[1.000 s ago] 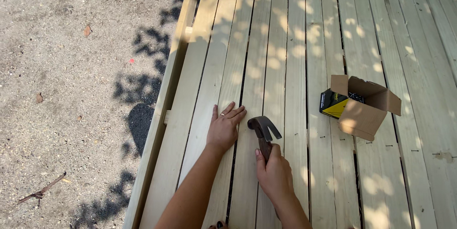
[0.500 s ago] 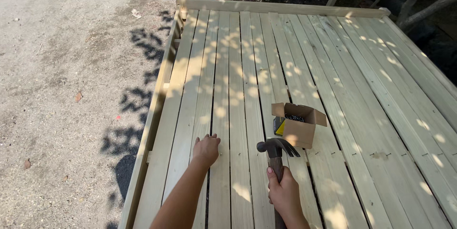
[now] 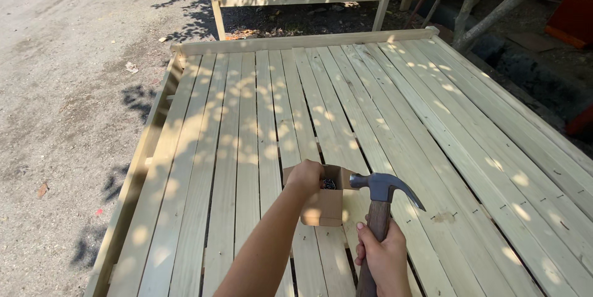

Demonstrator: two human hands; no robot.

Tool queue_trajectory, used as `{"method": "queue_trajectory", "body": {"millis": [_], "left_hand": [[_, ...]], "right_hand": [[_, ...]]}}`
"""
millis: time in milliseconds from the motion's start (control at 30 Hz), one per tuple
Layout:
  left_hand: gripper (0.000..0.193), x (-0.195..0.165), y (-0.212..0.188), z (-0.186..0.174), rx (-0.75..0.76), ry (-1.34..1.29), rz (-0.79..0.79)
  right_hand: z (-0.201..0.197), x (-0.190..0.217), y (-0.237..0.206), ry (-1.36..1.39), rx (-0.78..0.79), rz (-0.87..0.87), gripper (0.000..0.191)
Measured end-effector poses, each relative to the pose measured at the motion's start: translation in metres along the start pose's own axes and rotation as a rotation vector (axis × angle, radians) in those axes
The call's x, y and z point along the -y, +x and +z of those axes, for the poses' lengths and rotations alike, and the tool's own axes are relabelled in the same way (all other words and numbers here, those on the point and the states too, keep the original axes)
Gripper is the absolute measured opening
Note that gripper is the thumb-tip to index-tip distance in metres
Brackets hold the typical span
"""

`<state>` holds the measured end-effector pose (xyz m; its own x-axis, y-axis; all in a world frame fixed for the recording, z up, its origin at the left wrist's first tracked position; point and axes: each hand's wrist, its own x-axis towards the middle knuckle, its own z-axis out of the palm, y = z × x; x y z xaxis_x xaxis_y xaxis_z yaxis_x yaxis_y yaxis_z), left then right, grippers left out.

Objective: The person takes nails from a cardboard box and hammers them into the wooden slats of a large frame, working across the slatted surface. They repeatedly retrieve a nail, position it on a slat, and drive it in with a claw hammer by hand.

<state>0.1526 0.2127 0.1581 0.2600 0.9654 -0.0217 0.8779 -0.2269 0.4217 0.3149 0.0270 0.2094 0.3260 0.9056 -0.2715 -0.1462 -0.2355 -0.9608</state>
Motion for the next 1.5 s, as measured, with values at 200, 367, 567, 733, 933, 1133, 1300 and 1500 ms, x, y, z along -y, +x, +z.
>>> {"method": "queue_trajectory", "body": {"millis": [200,367,567,733,933,1133,1300,1500], "left_hand": [[0.016,-0.001,0.054,0.048,0.186,0.535,0.147],[0.016,0.01,0.051,0.054,0.195,0.568,0.173],[0.015,0.009,0.037,0.032,0.166,0.323,0.134],[0.017,0.022,0.023,0.019,0.082,0.021,0.13],[0.02,0.018,0.008,0.009,-0.042,-0.25,0.13],[0.019,0.061,-0.048,0.01,-0.219,-1.056,-0.024],[0.014,0.166,-0.143,0.009,-0.455,-1.07,-0.157],[0.011,0.285,-0.232,-0.016,-0.736,-1.202,-0.445]], "right_hand": [[-0.002,-0.038,0.006,0.024,0.025,0.027,0.016],[0.003,-0.04,-0.001,0.02,0.061,0.029,0.018],[0.008,-0.035,-0.008,0.084,0.106,-0.051,0.019],[0.01,-0.032,-0.008,0.069,0.097,-0.042,0.019],[0.017,-0.019,-0.015,0.061,0.081,-0.069,0.016],[0.037,-0.018,-0.018,0.042,0.08,-0.081,0.017],[0.09,-0.039,-0.031,-0.123,0.21,-0.049,0.017],[0.148,-0.091,-0.059,-0.37,0.432,0.056,0.018]]}}
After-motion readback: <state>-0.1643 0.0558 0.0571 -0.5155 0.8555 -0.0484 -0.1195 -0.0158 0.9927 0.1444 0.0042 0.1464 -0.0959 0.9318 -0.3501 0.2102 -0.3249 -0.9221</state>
